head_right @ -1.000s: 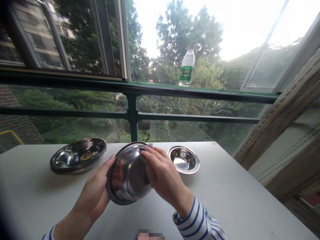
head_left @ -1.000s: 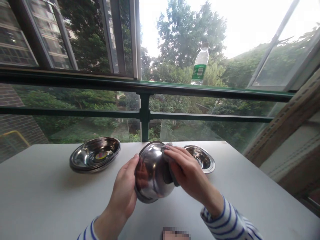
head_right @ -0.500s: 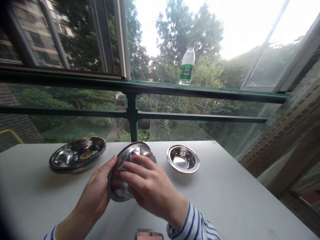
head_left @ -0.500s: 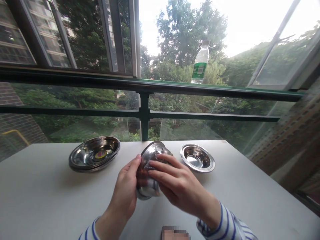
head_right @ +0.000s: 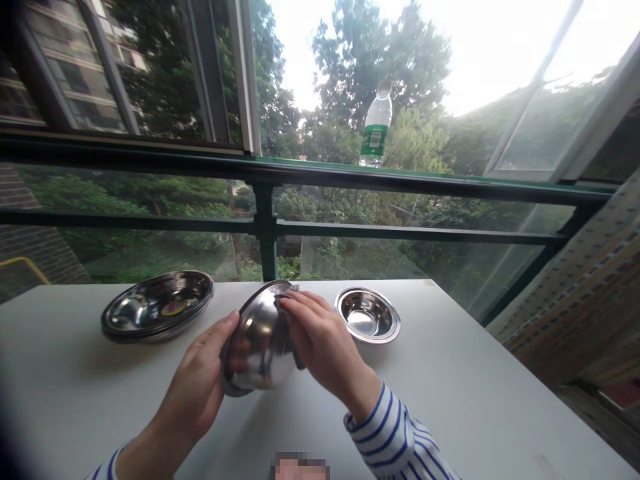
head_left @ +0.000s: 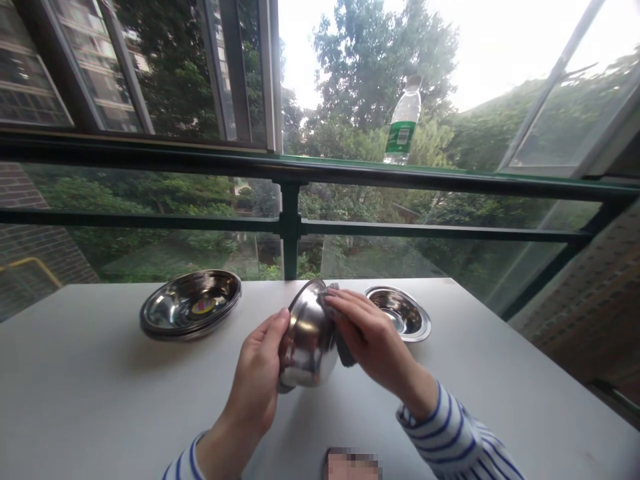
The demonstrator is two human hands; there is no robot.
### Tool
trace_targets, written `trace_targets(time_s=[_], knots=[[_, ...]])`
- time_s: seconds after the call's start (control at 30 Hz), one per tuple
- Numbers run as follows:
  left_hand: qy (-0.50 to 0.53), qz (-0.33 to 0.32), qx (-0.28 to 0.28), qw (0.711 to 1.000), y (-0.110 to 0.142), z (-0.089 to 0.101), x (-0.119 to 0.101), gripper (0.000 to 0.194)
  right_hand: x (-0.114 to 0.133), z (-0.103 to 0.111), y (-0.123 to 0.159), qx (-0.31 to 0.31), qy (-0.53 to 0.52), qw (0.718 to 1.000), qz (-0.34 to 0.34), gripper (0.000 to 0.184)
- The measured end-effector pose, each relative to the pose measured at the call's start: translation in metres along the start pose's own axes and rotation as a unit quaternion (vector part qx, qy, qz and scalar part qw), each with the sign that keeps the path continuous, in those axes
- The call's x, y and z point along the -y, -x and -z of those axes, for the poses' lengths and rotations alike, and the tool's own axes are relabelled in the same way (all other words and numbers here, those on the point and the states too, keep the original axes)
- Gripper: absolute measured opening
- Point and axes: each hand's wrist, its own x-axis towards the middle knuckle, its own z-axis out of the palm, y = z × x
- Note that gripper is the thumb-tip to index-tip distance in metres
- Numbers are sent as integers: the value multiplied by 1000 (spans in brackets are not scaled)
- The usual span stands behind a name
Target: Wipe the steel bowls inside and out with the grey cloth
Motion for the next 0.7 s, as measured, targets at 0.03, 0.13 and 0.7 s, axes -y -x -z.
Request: trace_targets(time_s=[0.03,0.13,0.7], knots=[[-6,1,2,1000,0,0,0,20,-2,0,1,-10,4,1000,-20,28],[5,-11,4,1000,1,0,1,17,2,0,2,24,5,999,21,28],[-50,-47,85,994,-4,7,2,26,13,-4,3,42,53,992,110,26]])
